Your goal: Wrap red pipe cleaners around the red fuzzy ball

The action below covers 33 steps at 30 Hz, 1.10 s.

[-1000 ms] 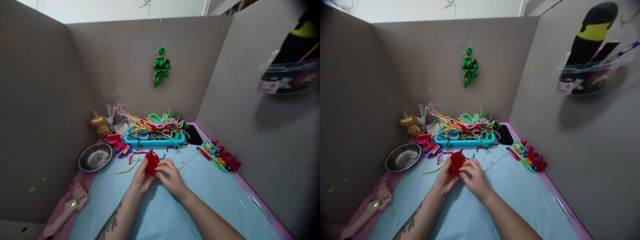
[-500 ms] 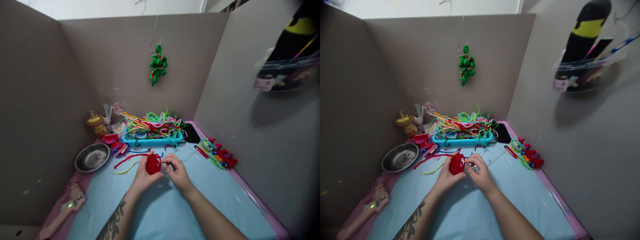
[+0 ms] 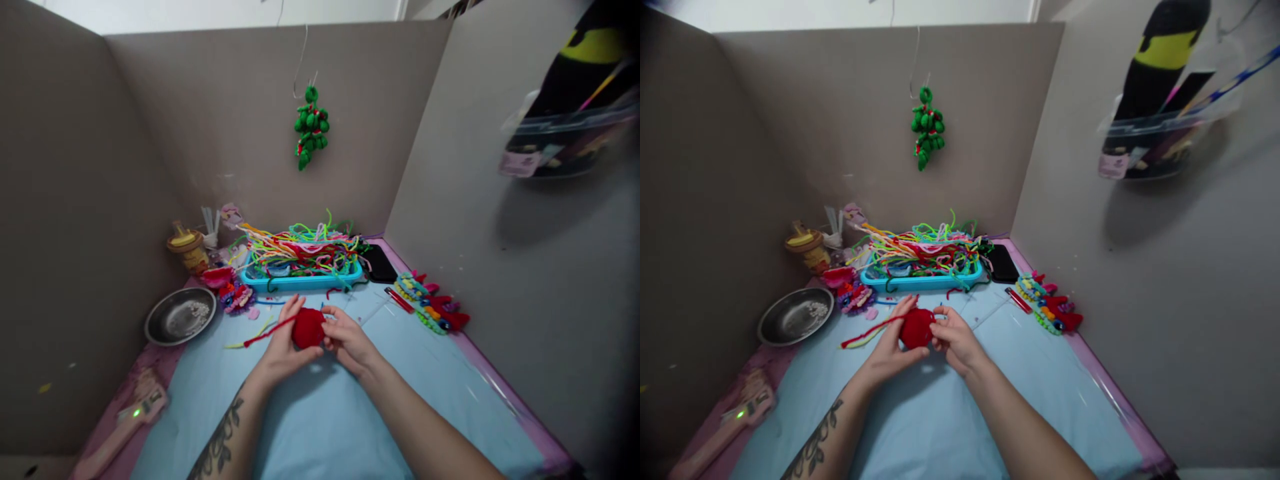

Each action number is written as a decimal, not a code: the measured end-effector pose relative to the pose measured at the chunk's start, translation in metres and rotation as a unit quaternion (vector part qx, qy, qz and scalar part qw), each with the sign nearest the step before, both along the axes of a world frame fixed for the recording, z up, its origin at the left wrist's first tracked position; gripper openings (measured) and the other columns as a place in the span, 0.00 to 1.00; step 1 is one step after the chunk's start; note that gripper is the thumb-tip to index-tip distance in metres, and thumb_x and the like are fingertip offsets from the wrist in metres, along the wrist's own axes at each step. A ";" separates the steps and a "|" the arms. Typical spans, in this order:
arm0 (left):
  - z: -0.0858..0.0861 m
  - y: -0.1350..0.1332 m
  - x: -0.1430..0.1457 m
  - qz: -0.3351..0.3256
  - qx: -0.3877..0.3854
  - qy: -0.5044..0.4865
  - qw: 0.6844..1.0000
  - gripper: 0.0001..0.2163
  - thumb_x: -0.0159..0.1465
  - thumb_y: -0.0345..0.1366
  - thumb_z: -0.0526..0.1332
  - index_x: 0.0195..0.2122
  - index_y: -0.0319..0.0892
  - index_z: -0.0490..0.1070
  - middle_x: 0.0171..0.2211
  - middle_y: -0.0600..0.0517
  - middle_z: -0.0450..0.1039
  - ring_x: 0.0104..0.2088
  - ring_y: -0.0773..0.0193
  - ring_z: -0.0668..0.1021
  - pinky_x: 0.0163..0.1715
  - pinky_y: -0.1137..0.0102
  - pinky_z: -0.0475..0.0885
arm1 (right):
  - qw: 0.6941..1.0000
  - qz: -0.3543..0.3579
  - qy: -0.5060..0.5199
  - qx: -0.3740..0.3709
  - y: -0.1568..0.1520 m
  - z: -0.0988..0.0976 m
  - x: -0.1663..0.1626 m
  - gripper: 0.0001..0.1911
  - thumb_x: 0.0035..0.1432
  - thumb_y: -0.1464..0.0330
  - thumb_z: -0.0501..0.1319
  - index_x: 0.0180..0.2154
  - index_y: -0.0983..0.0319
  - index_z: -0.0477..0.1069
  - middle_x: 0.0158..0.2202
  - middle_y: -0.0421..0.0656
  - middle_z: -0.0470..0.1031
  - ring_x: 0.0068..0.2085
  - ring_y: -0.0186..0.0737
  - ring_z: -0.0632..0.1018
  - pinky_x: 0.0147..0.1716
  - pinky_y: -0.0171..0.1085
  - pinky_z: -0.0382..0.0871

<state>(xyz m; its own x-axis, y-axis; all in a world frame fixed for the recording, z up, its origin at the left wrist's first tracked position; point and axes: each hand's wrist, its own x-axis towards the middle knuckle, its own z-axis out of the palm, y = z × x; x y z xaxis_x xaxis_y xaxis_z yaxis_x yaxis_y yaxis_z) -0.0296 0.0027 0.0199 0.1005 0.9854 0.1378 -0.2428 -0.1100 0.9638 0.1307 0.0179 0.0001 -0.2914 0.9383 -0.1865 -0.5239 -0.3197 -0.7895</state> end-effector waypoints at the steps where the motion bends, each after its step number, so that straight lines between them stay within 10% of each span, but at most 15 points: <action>1: -0.002 0.001 0.000 0.010 -0.017 -0.020 1.000 0.37 0.37 0.23 0.72 0.51 0.45 0.68 0.60 0.43 0.56 0.61 0.47 0.57 0.56 0.61 0.58 | 1.000 -0.005 0.021 -0.011 0.001 -0.001 -0.001 0.21 0.41 0.69 0.68 0.38 0.59 0.61 0.24 0.34 0.70 0.17 0.26 0.66 0.17 0.26 0.57; 5: -0.012 0.005 0.002 -0.020 -0.117 -0.149 0.982 0.36 0.49 0.32 0.69 0.59 0.48 0.57 0.58 0.42 0.61 0.52 0.52 0.71 0.47 0.63 0.68 | 0.999 -0.028 0.039 0.009 0.001 -0.001 -0.007 0.22 0.39 0.72 0.67 0.39 0.58 0.62 0.28 0.36 0.73 0.20 0.28 0.70 0.20 0.28 0.63; 14: -0.022 0.012 -0.002 -0.033 -0.239 -0.257 0.936 0.22 0.54 0.31 0.66 0.50 0.42 0.66 0.43 0.45 0.75 0.36 0.60 0.79 0.33 0.69 0.75 | 0.980 -0.056 -0.117 0.151 -0.001 -0.002 -0.005 0.18 0.42 0.70 0.64 0.39 0.58 0.69 0.35 0.40 0.73 0.26 0.30 0.70 0.24 0.30 0.65; 24: -0.030 0.023 -0.001 0.006 -0.286 -0.318 0.904 0.17 0.62 0.30 0.57 0.53 0.33 0.63 0.39 0.41 0.77 0.38 0.60 0.80 0.41 0.70 0.74 | 0.950 -0.120 -0.214 0.193 0.004 -0.018 -0.010 0.10 0.45 0.61 0.66 0.26 0.62 0.73 0.40 0.45 0.71 0.41 0.42 0.74 0.40 0.39 0.69; 33: -0.012 0.003 0.018 0.069 -0.138 -0.231 0.961 0.43 0.50 0.27 0.68 0.62 0.54 0.46 0.31 0.54 0.77 0.35 0.63 0.80 0.43 0.64 0.72 | 0.917 -0.172 -0.270 0.240 0.003 -0.027 -0.021 0.06 0.51 0.65 0.62 0.27 0.62 0.71 0.37 0.45 0.71 0.41 0.41 0.73 0.42 0.38 0.67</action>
<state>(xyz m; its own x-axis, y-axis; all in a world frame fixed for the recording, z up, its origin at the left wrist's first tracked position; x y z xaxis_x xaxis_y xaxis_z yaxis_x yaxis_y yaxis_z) -0.0120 0.0061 0.0077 -0.0417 0.9903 -0.1329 -0.6538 0.0735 0.7531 0.1100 0.0206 -0.0269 0.0503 0.9692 0.2413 -0.0207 0.2425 -0.9699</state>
